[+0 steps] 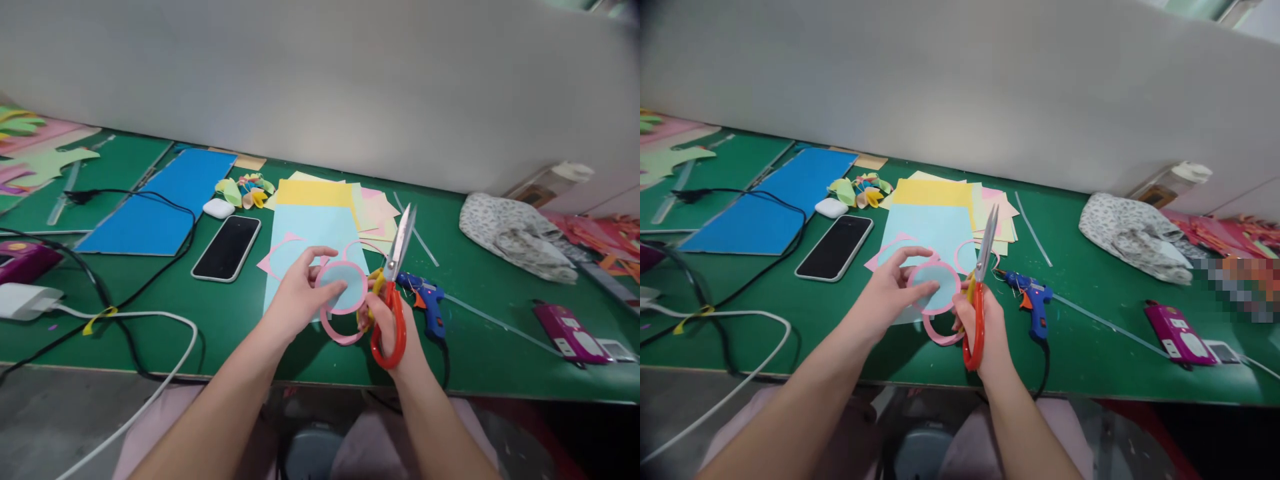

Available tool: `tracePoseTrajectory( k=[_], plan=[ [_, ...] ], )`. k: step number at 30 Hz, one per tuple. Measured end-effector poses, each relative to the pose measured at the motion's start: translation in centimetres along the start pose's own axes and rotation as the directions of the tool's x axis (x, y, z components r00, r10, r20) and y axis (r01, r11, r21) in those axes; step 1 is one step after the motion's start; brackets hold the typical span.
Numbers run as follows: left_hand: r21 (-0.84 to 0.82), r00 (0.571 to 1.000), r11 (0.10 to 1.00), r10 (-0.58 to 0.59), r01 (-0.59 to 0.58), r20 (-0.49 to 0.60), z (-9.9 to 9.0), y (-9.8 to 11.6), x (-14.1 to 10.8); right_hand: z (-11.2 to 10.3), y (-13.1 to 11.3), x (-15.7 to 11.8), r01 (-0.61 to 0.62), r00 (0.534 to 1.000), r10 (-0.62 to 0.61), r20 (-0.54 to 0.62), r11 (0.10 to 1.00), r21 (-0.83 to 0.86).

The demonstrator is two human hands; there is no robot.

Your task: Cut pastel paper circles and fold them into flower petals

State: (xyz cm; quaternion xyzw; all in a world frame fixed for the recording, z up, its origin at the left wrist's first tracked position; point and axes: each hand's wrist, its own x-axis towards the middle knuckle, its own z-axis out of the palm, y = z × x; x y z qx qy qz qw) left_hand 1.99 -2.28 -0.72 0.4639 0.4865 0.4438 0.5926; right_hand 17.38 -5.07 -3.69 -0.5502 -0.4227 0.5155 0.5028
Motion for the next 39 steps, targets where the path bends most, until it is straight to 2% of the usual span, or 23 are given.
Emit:
tracePoseTrajectory(
  k=[4, 9, 14, 19, 28, 35, 37, 39],
  plan=[
    [0.07, 0.995, 0.998, -0.017, 0.01, 0.099, 0.6, -0.7, 0.3, -0.6, -0.7, 0.3, 0.039, 0.998, -0.042, -0.043, 0.998, -0.057],
    [0.082, 0.988, 0.995, -0.066, 0.055, 0.14, 0.9, -0.9, 0.3, -1.2, -0.3, 0.6, 0.058, 0.996, -0.065, -0.055, 0.992, -0.112],
    [0.082, 0.993, 0.995, -0.072, 0.065, 0.09, 0.5, -0.5, 0.4, -1.5, -0.3, 0.9, 0.07, 0.996, -0.075, -0.052, 0.992, -0.105],
    [0.085, 0.998, 0.995, -0.057, 0.055, 0.025, -0.1, -1.1, 0.9, -1.7, -0.6, 0.9, 0.077, 0.996, -0.084, -0.042, 0.987, -0.137],
    [0.069, 0.999, 0.997, -0.023, 0.026, -0.044, 0.3, -1.9, 0.9, -1.8, -0.6, 1.0, 0.106, 0.993, -0.114, -0.038, 0.98, -0.171],
    [0.114, 0.967, 0.992, 0.077, -0.051, -0.243, -0.8, -1.6, 0.6, -2.2, -0.6, 1.2, 0.12, 0.99, -0.127, -0.058, 0.987, -0.107],
    [0.118, 0.978, 0.992, 0.058, -0.035, -0.201, -0.8, -1.4, 0.6, -2.3, -0.6, 1.2, 0.12, 0.99, -0.127, -0.06, 0.987, -0.107],
    [0.118, 0.995, 0.993, 0.0, 0.012, -0.098, -0.5, -1.5, 0.7, -2.2, -0.6, 1.3, 0.114, 0.991, -0.122, -0.058, 0.986, -0.125]
  ],
)
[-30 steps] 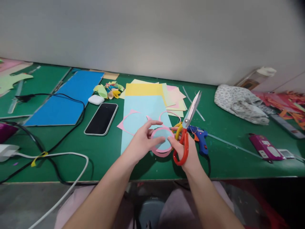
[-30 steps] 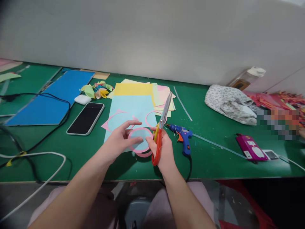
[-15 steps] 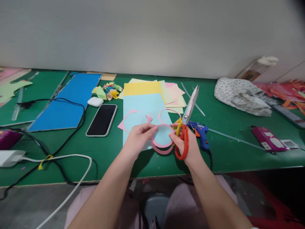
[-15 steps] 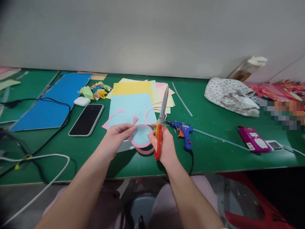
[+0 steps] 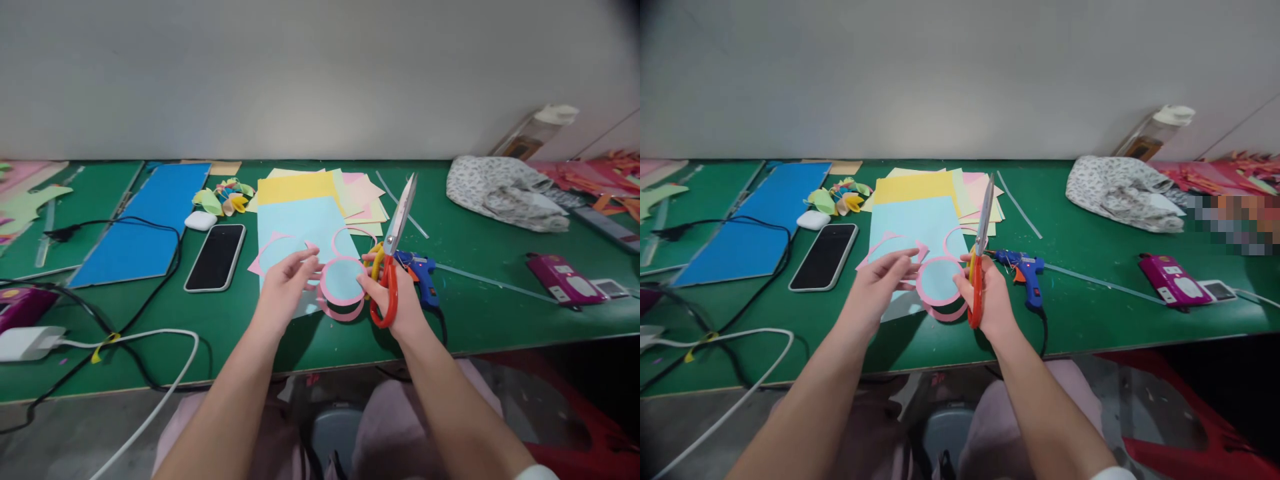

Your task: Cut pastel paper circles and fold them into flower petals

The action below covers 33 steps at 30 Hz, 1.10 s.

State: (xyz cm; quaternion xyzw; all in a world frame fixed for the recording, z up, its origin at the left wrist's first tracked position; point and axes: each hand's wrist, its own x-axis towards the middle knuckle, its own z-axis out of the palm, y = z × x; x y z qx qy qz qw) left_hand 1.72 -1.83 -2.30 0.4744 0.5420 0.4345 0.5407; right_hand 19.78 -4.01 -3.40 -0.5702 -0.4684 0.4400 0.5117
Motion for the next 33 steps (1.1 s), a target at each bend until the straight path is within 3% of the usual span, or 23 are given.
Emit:
tracePoseTrajectory(
  k=[5, 13, 18, 26, 29, 33],
  plan=[
    [-0.001, 0.973, 0.995, -0.097, 0.099, 0.21, 0.9, -0.5, 0.1, 0.1, 0.0, 0.2, -0.001, 1.0, 0.001, 0.006, 1.0, -0.03],
    [-0.031, 0.987, 0.997, -0.071, 0.076, 0.146, 1.0, -1.2, 0.7, -0.3, 0.2, 0.3, 0.016, 1.0, -0.016, -0.006, 0.999, -0.033],
    [0.038, 0.999, 0.999, -0.013, 0.012, 0.031, 1.1, -1.8, 1.2, -0.4, 1.5, 0.7, -0.019, 1.0, 0.019, -0.001, 1.0, 0.003],
    [0.093, 0.985, 0.995, 0.037, -0.022, -0.171, 0.6, -3.2, 2.3, -0.5, 0.6, 0.6, -0.065, 0.998, 0.062, -0.029, 0.995, -0.076],
    [0.042, 0.945, 0.997, 0.081, -0.072, -0.317, -0.1, -2.6, 2.4, -0.4, 1.2, 0.6, -0.094, 0.995, 0.091, -0.035, 0.991, -0.099],
    [-0.042, 0.846, 0.98, 0.148, -0.197, -0.512, -1.5, -1.6, 2.4, -0.2, 2.3, 0.7, -0.105, 0.994, 0.107, 0.024, 0.991, -0.078]
  ],
)
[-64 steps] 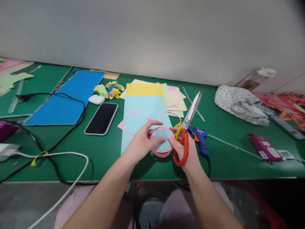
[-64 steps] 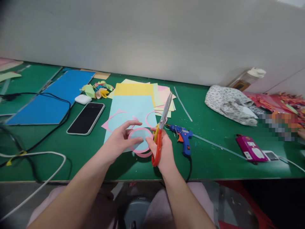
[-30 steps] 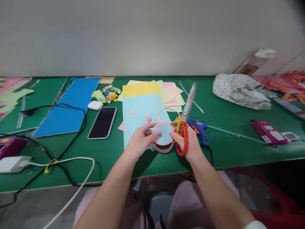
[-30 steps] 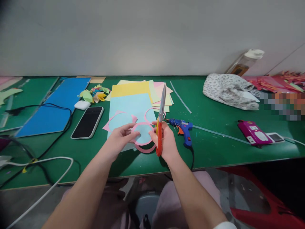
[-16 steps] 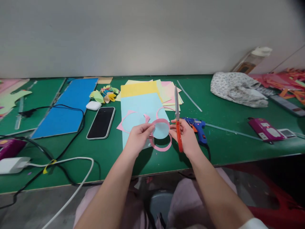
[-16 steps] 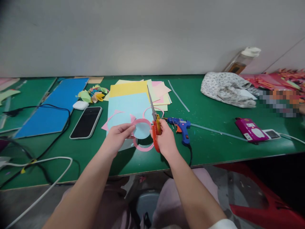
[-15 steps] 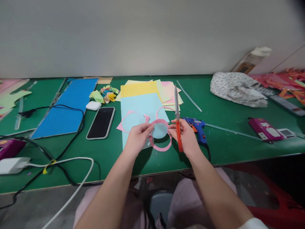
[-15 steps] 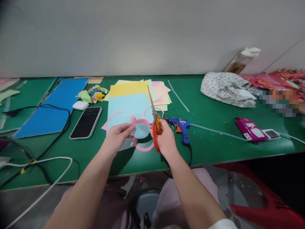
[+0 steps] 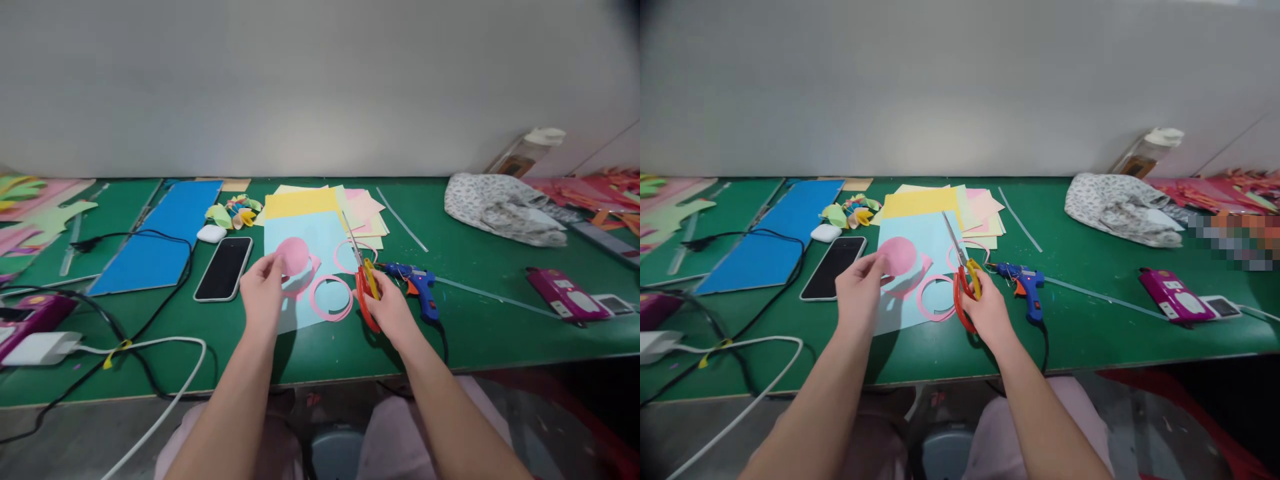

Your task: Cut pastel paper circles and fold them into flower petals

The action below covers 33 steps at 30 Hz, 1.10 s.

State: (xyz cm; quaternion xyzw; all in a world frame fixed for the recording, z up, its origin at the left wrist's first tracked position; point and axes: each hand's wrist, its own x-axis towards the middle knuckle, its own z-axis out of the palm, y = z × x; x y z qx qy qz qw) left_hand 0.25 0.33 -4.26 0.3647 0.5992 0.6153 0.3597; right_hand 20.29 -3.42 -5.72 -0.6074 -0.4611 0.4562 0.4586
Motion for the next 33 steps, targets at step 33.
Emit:
tracePoseTrajectory(
  k=[33],
  plan=[
    [-0.143, 0.871, 0.932, -0.246, 0.334, 0.426, 3.8, 1.3, -6.2, 0.7, -1.7, -1.1, -0.002, 0.997, 0.047, -0.067, 0.832, 0.555]
  ],
)
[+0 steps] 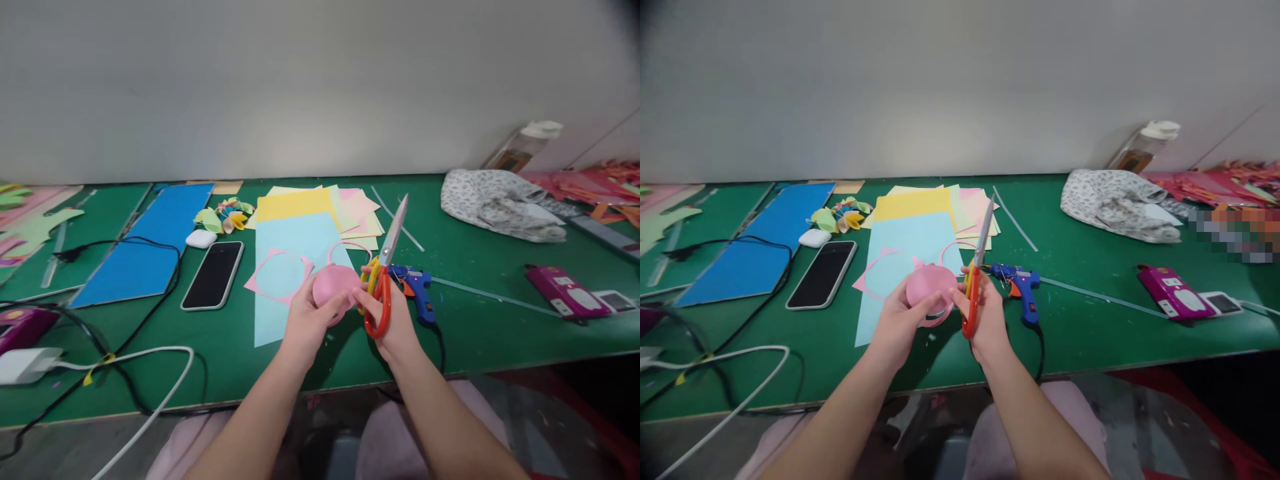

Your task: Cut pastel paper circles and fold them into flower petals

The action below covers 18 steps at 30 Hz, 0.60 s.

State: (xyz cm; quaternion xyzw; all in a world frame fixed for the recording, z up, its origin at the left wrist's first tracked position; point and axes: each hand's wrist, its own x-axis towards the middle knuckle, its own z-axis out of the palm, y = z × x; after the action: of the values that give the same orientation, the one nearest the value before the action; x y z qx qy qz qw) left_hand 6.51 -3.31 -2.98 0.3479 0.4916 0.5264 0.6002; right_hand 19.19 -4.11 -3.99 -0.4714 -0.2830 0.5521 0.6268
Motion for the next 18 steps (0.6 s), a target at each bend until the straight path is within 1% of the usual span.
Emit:
tracePoseTrajectory(
  k=[2, 4, 7, 9, 13, 16, 18],
  plan=[
    [-0.027, 0.998, 0.999, 0.016, -0.017, -0.057, 0.1, -0.2, 0.0, 0.0, 0.1, -0.1, -0.029, 0.999, 0.03, 0.036, 0.999, -0.025],
    [-0.064, 0.992, 0.996, 0.054, -0.061, -0.113, -0.2, 0.2, 0.1, 0.0, 0.4, -0.3, -0.049, 0.994, 0.051, 0.096, 0.998, -0.029],
    [-0.15, 0.971, 0.973, 0.145, -0.175, -0.191, -0.9, 1.5, 0.2, 0.3, 1.1, -0.9, -0.059, 0.976, 0.066, 0.206, 0.998, -0.037],
    [-0.199, 0.941, 0.943, 0.208, -0.265, -0.268, -1.2, 2.5, 0.0, 0.8, 1.5, -1.5, -0.057, 0.963, 0.078, 0.259, 0.994, -0.089],
    [-0.221, 0.898, 0.912, 0.252, -0.345, -0.362, -1.3, 3.5, -0.4, 1.9, 2.2, -2.7, -0.062, 0.952, 0.114, 0.284, 0.98, -0.188],
    [-0.175, 0.87, 0.91, 0.282, -0.376, -0.405, -1.2, 3.4, -0.6, 2.5, 2.6, -3.5, -0.056, 0.939, 0.145, 0.312, 0.959, -0.279],
    [-0.145, 0.857, 0.909, 0.301, -0.39, -0.418, -1.1, 3.1, -0.7, 2.7, 2.8, -3.8, -0.041, 0.939, 0.141, 0.312, 0.951, -0.306]
  ],
)
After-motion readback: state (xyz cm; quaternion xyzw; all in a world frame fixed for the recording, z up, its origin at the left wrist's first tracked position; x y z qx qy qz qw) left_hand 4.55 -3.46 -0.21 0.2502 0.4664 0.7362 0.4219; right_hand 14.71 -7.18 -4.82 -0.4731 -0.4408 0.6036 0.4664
